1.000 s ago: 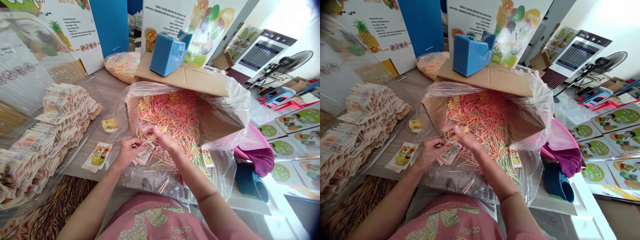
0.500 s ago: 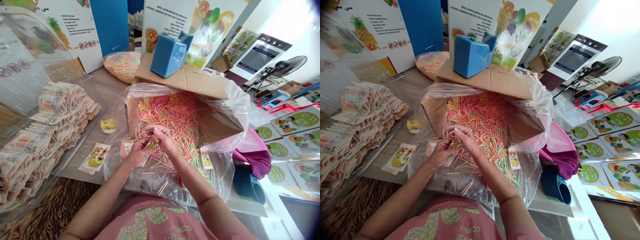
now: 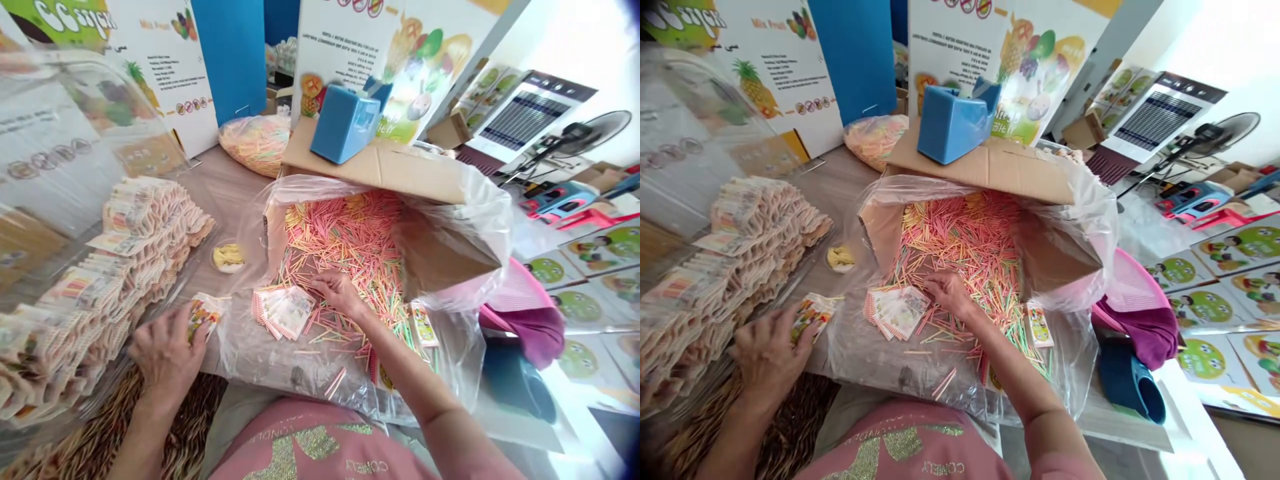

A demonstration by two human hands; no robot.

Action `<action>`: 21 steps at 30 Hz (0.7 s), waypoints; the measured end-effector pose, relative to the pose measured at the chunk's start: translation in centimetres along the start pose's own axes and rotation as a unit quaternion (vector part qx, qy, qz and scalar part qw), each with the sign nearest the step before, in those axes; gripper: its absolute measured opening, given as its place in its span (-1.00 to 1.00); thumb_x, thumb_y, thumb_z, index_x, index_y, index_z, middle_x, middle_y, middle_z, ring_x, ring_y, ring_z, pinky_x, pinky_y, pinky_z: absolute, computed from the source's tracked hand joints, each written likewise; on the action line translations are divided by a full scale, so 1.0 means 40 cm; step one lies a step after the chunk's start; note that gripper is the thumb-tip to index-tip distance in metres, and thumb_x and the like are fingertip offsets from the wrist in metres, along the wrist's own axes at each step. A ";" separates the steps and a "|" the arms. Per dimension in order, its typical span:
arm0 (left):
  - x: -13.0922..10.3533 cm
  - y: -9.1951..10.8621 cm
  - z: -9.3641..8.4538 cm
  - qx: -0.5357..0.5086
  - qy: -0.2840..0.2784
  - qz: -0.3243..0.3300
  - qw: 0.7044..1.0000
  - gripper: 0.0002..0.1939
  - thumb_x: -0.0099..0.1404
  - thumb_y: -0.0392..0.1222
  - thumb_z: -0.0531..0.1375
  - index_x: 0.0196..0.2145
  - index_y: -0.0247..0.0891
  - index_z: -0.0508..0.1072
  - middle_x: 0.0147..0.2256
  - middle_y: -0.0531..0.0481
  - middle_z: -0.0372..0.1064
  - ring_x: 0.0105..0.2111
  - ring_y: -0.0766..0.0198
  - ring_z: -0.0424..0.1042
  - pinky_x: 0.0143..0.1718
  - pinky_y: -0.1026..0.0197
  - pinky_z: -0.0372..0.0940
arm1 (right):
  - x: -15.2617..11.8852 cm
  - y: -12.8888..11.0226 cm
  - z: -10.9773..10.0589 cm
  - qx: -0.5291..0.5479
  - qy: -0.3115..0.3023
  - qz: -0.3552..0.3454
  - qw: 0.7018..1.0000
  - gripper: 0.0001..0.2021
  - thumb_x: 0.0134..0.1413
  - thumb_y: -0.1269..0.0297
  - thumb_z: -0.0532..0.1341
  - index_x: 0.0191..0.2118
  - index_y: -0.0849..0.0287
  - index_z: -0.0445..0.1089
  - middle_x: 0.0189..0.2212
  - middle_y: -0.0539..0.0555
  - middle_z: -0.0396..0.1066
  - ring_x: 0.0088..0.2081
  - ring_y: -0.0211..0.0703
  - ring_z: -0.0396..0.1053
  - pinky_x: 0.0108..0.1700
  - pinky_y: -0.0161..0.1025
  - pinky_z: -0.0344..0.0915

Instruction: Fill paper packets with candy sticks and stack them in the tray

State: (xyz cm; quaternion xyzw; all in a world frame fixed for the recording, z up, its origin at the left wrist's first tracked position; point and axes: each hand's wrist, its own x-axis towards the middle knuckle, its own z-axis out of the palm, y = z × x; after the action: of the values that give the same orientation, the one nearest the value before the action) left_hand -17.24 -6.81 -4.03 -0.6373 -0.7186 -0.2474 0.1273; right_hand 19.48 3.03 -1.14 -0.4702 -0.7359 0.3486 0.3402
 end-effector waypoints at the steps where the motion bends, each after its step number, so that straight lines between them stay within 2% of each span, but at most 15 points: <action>1: 0.006 0.006 0.004 0.014 0.026 0.014 0.999 -0.61 0.38 0.12 0.21 -0.01 -0.14 0.59 0.00 -0.24 0.51 -0.02 -0.23 0.31 -0.11 -0.24 0.27 | 0.011 0.001 -0.004 -0.049 0.004 -0.019 0.999 -0.69 0.31 0.18 0.20 -0.41 0.14 0.58 -0.47 0.05 0.50 -0.40 -0.17 0.38 -0.25 -0.24 0.25; 3: 0.018 0.060 0.004 -0.011 0.066 0.074 0.995 -0.69 0.39 0.06 0.23 -0.07 -0.14 0.60 -0.03 -0.21 0.52 -0.04 -0.16 0.32 -0.09 -0.18 0.25 | 0.045 -0.001 -0.016 -0.134 0.012 -0.041 0.990 -0.73 0.29 0.27 0.18 -0.38 0.15 0.60 -0.43 0.08 0.54 -0.34 -0.14 0.42 -0.16 -0.23 0.25; 5: 0.028 0.159 0.001 -0.091 0.045 0.173 0.980 -0.82 0.42 -0.08 0.22 -0.20 -0.15 0.61 -0.16 -0.14 0.54 -0.15 0.01 0.36 -0.09 -0.06 0.25 | 0.094 -0.006 -0.033 -0.205 0.018 -0.025 0.978 -0.72 0.28 0.34 0.16 -0.38 0.16 0.60 -0.40 0.11 0.57 -0.30 -0.12 0.45 -0.15 -0.24 0.23; 7: 0.032 0.273 0.003 -0.153 -0.071 0.242 0.956 -0.83 0.45 -0.15 0.20 -0.22 -0.13 0.61 -0.24 -0.08 0.54 -0.18 0.09 0.39 -0.11 0.01 0.24 | 0.152 -0.011 -0.055 -0.280 0.035 0.033 0.959 -0.70 0.27 0.38 0.13 -0.38 0.16 0.60 -0.35 0.14 0.59 -0.26 -0.09 0.48 -0.17 -0.25 0.21; 8: 0.032 0.325 0.007 -0.154 -0.131 0.259 0.944 -0.83 0.44 -0.12 0.21 -0.23 -0.14 0.61 -0.26 -0.08 0.54 -0.18 0.07 0.40 -0.13 0.01 0.24 | 0.182 -0.013 -0.066 -0.319 0.051 0.069 0.944 -0.69 0.29 0.37 0.12 -0.36 0.16 0.61 -0.32 0.16 0.60 -0.24 -0.08 0.49 -0.18 -0.25 0.21; 9: 0.030 0.369 0.013 -0.144 -0.180 0.267 0.936 -0.84 0.41 -0.09 0.25 -0.26 -0.16 0.61 -0.25 -0.09 0.54 -0.17 0.05 0.42 -0.15 0.01 0.25 | 0.211 -0.014 -0.077 -0.356 0.071 0.103 0.926 -0.69 0.30 0.35 0.12 -0.31 0.15 0.62 -0.27 0.19 0.61 -0.20 -0.05 0.50 -0.17 -0.24 0.22; 11: 0.024 0.425 0.026 -0.116 -0.240 0.265 0.927 -0.84 0.38 -0.08 0.28 -0.26 -0.20 0.60 -0.20 -0.14 0.55 -0.14 0.01 0.44 -0.15 0.01 0.26 | 0.264 -0.012 -0.093 -0.418 0.098 0.152 0.890 -0.71 0.33 0.25 0.15 -0.20 0.16 0.64 -0.17 0.27 0.62 -0.11 0.05 0.51 -0.10 -0.18 0.26; 13: 0.017 0.442 0.037 -0.100 -0.262 0.263 0.923 -0.87 0.38 -0.14 0.27 -0.26 -0.21 0.59 -0.18 -0.15 0.55 -0.12 0.01 0.45 -0.13 0.01 0.28 | 0.305 -0.001 -0.097 -0.460 0.098 0.174 0.865 -0.70 0.30 0.15 0.22 -0.11 0.21 0.64 -0.07 0.39 0.58 0.01 0.20 0.47 -0.02 -0.06 0.32; 15: 0.010 0.435 0.042 -0.100 -0.263 0.273 0.920 -0.88 0.40 -0.21 0.23 -0.26 -0.22 0.58 -0.20 -0.14 0.55 -0.14 0.03 0.45 -0.13 0.01 0.28 | 0.335 0.018 -0.085 -0.477 0.088 0.175 0.857 -0.68 0.23 0.14 0.28 -0.09 0.30 0.63 -0.01 0.50 0.52 0.09 0.34 0.41 0.03 0.10 0.35; 18: 0.006 0.409 0.042 -0.117 -0.244 0.305 0.913 -0.88 0.39 -0.26 0.20 -0.26 -0.23 0.57 -0.25 -0.10 0.53 -0.19 0.06 0.44 -0.15 0.01 0.26 | 0.362 0.053 -0.054 -0.459 0.111 0.165 0.866 -0.68 0.18 0.28 0.27 -0.05 0.37 0.60 0.04 0.58 0.47 0.13 0.42 0.36 0.06 0.27 0.37; 21: 0.010 0.383 0.043 -0.154 -0.211 0.333 0.906 -0.85 0.43 -0.22 0.20 -0.30 -0.22 0.55 -0.28 -0.06 0.50 -0.22 0.09 0.42 -0.16 0.02 0.25 | 0.377 0.078 -0.038 -0.407 0.150 0.176 0.883 -0.66 0.15 0.41 0.20 0.00 0.41 0.56 0.06 0.64 0.43 0.16 0.47 0.35 0.10 0.39 0.32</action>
State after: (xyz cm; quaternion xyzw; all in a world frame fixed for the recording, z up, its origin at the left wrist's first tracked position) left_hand -2.08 -4.59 -2.33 -0.8887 -0.4272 -0.1580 -0.0526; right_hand 17.27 18.31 -0.34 -0.7361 -0.6582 -0.0022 0.1578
